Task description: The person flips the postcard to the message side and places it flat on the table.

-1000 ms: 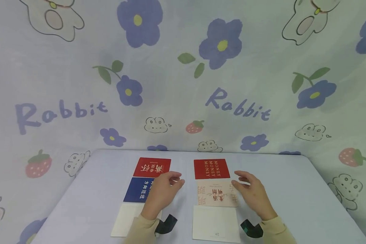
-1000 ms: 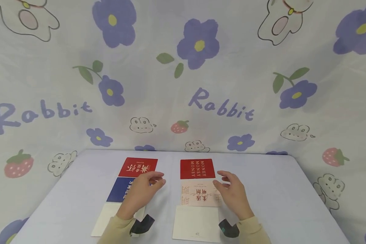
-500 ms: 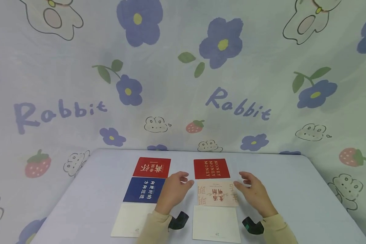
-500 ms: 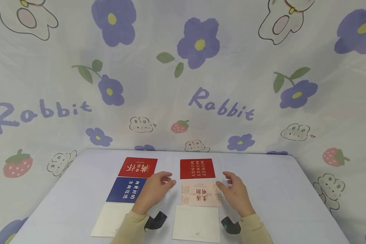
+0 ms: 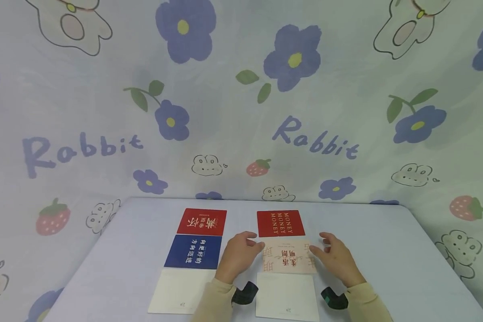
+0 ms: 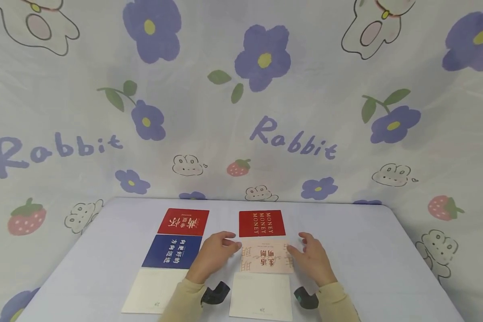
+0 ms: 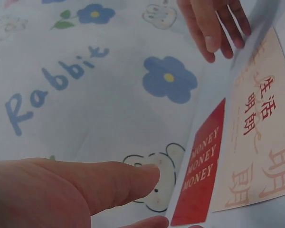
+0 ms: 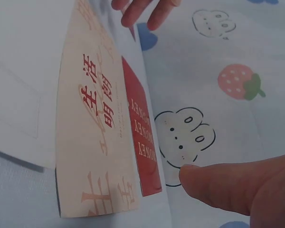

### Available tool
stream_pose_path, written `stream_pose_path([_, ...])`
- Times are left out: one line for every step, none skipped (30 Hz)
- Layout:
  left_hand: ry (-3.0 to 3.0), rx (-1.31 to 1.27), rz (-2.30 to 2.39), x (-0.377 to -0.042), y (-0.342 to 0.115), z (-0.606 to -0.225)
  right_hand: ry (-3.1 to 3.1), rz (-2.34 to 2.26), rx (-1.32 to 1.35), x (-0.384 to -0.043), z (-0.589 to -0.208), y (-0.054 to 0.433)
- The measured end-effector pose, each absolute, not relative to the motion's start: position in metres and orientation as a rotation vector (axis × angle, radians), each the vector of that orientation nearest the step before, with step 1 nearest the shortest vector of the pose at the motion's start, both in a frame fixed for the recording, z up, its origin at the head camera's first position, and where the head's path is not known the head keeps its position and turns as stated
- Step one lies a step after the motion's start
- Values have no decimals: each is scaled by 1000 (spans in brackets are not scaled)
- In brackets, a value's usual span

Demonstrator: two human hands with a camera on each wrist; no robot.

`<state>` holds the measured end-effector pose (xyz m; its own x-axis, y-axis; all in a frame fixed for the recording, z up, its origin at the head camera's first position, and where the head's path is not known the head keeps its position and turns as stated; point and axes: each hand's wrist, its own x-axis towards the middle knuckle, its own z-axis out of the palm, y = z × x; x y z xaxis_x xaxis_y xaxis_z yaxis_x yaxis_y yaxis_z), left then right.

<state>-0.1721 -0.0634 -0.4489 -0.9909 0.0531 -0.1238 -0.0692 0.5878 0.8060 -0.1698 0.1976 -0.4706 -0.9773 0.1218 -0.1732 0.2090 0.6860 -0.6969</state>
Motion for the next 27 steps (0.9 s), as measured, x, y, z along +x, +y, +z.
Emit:
stream_pose_path([2679, -9, 1368, -172, -63, -449, 2786, -1164, 271, -170, -472, 198])
stream_pose_path([2683, -6, 1365, -172, -62, -450, 2797, -1151, 267, -170, -474, 198])
stream_pose_path([2688, -1, 1361, -173, -60, -451, 2805, -1142, 264, -170, -476, 198])
stream_pose_path([2691, 1, 1354, -173, -59, -452, 2811, -1134, 261, -171, -477, 198])
stream_pose_path([2699, 7, 1343, -173, -58, -453, 2820, -1125, 255, -171, -478, 198])
stream_pose_path([2708, 15, 1326, -172, -57, -455, 2828, -1119, 248, -171, -479, 198])
stream_pose_path([2716, 23, 1311, -172, -56, -457, 2834, -1115, 242, -171, -480, 199])
stream_pose_path([2724, 31, 1294, -172, -54, -458, 2839, -1111, 236, -171, -480, 199])
stream_pose_path([2730, 43, 1282, -172, -53, -459, 2839, -1109, 233, -171, -480, 198])
stream_pose_path([2734, 54, 1272, -171, -53, -460, 2841, -1104, 228, -170, -480, 198])
stream_pose_path([2739, 68, 1266, -171, -52, -461, 2846, -1100, 223, -170, -480, 198])
stream_pose_path([2740, 79, 1264, -171, -51, -461, 2846, -1093, 224, -170, -480, 198])
stream_pose_path([2739, 85, 1267, -171, -51, -461, 2847, -1084, 224, -170, -480, 197])
stream_pose_path([2739, 92, 1272, -171, -50, -461, 2847, -1076, 225, -170, -480, 196])
stream_pose_path([2739, 97, 1278, -171, -50, -461, 2848, -1065, 229, -170, -480, 196])
stream_pose_path([2738, 100, 1280, -171, -50, -461, 2849, -1057, 231, -170, -480, 195])
stream_pose_path([2737, 103, 1282, -171, -50, -461, 2852, -1051, 233, -169, -480, 194])
stream_pose_path([2737, 105, 1284, -171, -50, -461, 2853, -1045, 237, -169, -480, 193])
stream_pose_path([2737, 105, 1285, -171, -50, -461, 2854, -1043, 238, -169, -480, 192])
stream_pose_path([2737, 105, 1287, -171, -50, -461, 2856, -1040, 241, -168, -480, 192])
stream_pose_path([2733, 104, 1289, -171, -50, -461, 2857, -1038, 244, -168, -480, 191])
stream_pose_path([2728, 102, 1294, -170, -50, -461, 2857, -1038, 245, -167, -481, 190])
stream_pose_path([2722, 100, 1299, -170, -50, -461, 2859, -1038, 247, -167, -481, 190])
stream_pose_path([2715, 100, 1304, -170, -50, -461, 2858, -1038, 250, -167, -481, 189])
stream_pose_path([2706, 98, 1311, -170, -49, -461, 2861, -1036, 246, -167, -481, 189])
stream_pose_path([2696, 96, 1318, -170, -49, -461, 2862, -1033, 242, -167, -481, 188])
stream_pose_path([2686, 92, 1323, -170, -49, -461, 2863, -1033, 236, -167, -481, 188])
